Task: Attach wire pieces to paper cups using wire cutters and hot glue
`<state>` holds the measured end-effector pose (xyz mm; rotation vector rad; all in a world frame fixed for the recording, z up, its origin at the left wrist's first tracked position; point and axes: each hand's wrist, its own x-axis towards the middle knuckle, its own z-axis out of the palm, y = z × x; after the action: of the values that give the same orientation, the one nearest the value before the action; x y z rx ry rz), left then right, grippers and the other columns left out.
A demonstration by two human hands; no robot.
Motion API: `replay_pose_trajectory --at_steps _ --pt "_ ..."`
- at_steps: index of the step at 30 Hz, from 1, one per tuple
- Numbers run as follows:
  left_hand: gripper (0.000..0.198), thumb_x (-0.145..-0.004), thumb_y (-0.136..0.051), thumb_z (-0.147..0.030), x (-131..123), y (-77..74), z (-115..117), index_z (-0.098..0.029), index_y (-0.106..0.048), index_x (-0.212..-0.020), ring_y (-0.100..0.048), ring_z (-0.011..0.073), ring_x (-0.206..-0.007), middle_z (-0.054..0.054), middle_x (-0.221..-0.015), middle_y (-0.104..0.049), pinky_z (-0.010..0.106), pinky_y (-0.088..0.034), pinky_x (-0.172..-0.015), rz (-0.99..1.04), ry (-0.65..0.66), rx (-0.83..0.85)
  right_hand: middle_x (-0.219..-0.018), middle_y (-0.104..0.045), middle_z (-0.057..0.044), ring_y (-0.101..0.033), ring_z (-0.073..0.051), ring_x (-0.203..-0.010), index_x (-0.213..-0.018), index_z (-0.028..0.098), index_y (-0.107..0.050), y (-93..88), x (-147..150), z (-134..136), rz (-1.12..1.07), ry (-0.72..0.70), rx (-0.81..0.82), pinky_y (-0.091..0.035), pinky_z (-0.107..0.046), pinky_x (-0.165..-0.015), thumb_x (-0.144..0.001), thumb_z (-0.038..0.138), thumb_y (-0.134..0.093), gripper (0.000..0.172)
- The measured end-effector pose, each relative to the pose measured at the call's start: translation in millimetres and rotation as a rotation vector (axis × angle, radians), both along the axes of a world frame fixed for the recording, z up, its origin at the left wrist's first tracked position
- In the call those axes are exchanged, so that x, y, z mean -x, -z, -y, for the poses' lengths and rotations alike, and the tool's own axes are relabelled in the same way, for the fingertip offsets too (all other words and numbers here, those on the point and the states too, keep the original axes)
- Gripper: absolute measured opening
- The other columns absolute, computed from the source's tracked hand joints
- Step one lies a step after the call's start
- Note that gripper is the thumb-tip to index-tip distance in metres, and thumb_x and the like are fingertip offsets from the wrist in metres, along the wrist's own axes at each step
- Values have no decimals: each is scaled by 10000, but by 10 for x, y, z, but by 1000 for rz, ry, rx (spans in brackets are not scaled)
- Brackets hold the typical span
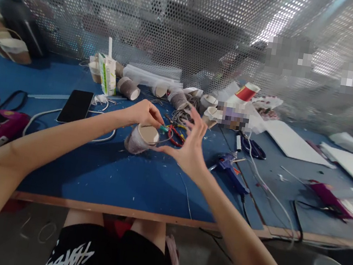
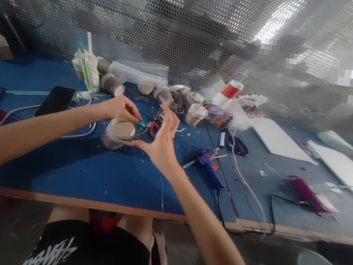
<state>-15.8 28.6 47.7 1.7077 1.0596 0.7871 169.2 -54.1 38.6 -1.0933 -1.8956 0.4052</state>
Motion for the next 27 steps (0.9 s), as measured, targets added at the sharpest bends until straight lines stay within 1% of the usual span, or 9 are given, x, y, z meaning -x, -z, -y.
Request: replay_pose_trajectory --at_steps 4,8,12,14,15,18,20,23,27 --pt "82 -632 -760 -172 -74 79 28 -174 -737 -712 -644 150 -552 47 -623 -719 295 -536 -556 79 86 -58 -1045 -616 -97 -567 -240 -1021 -1021 226 -611 -171 -271 -55 476 -242 -231 -467 -417 -902 -869 482 -541 305" --pt "193 -729 -714 -223 -70 89 6 -172 -725 -915 -682 160 -612 83 -752 -751 288 -548 -561 105 246 -189 -742 -582 -80 -556 -189 -761 -691 196 -569 -54 -247 -92 677 -278 -284 -467 -319 -682 -973 427 -305 450" --pt "365 -855 -560 -357 73 -94 17 -173 -620 -1165 -708 168 -819 142 -1051 -721 247 -528 -618 -32 306 -256 -621 -504 -52 -487 -158 -615 -616 210 -481 43 -242 -47 565 -126 -249 -403 -289 -594 -972 491 -218 524" --pt "429 -896 -452 -454 121 -152 100 -204 -573 -1223 -702 164 -833 130 -1080 -710 234 -507 -613 -237 401 -282 -566 -456 -27 -439 -140 -546 -587 217 -436 52 -279 -11 473 -39 -163 -371 -282 -560 -955 551 -205 548" --pt "523 -855 -508 -491 121 -151 163 -197 -515 -1287 -696 169 -832 132 -1084 -706 230 -497 -611 -342 461 -314 -538 -436 -15 -422 -131 -520 -567 220 -410 51 -303 4 428 -2 -112 -360 -278 -548 -943 584 -211 559" --pt "1018 -515 -776 -565 34 -48 360 -108 -415 -1350 -647 265 -928 204 -1172 -635 281 -492 -648 -616 366 -527 -451 -402 9 -416 -110 -442 -508 223 -355 49 -373 28 260 85 113 -355 -258 -492 -890 675 -266 598" --pt "925 -500 -791 -501 -34 45 407 -103 -474 -1272 -612 304 -949 199 -1138 -627 317 -483 -683 -744 228 -632 -390 -379 27 -408 -98 -356 -482 227 -341 56 -406 37 97 103 365 -343 -245 -403 -845 724 -310 617" --pt "594 -583 -750 -336 -29 126 269 -189 -573 -1131 -593 263 -902 108 -1036 -651 323 -471 -736 -736 285 -676 -348 -356 52 -393 -88 -267 -464 222 -349 73 -417 64 -149 13 687 -327 -228 -298 -786 760 -384 628" --pt "702 -590 -689 -171 116 143 -38 -284 -524 -1263 -562 266 -1036 94 -1233 -591 353 -458 -839 -616 352 -790 -383 -408 61 -434 -82 -277 -484 208 -381 86 -351 119 -332 -139 764 -360 -211 -278 -747 716 -518 588"
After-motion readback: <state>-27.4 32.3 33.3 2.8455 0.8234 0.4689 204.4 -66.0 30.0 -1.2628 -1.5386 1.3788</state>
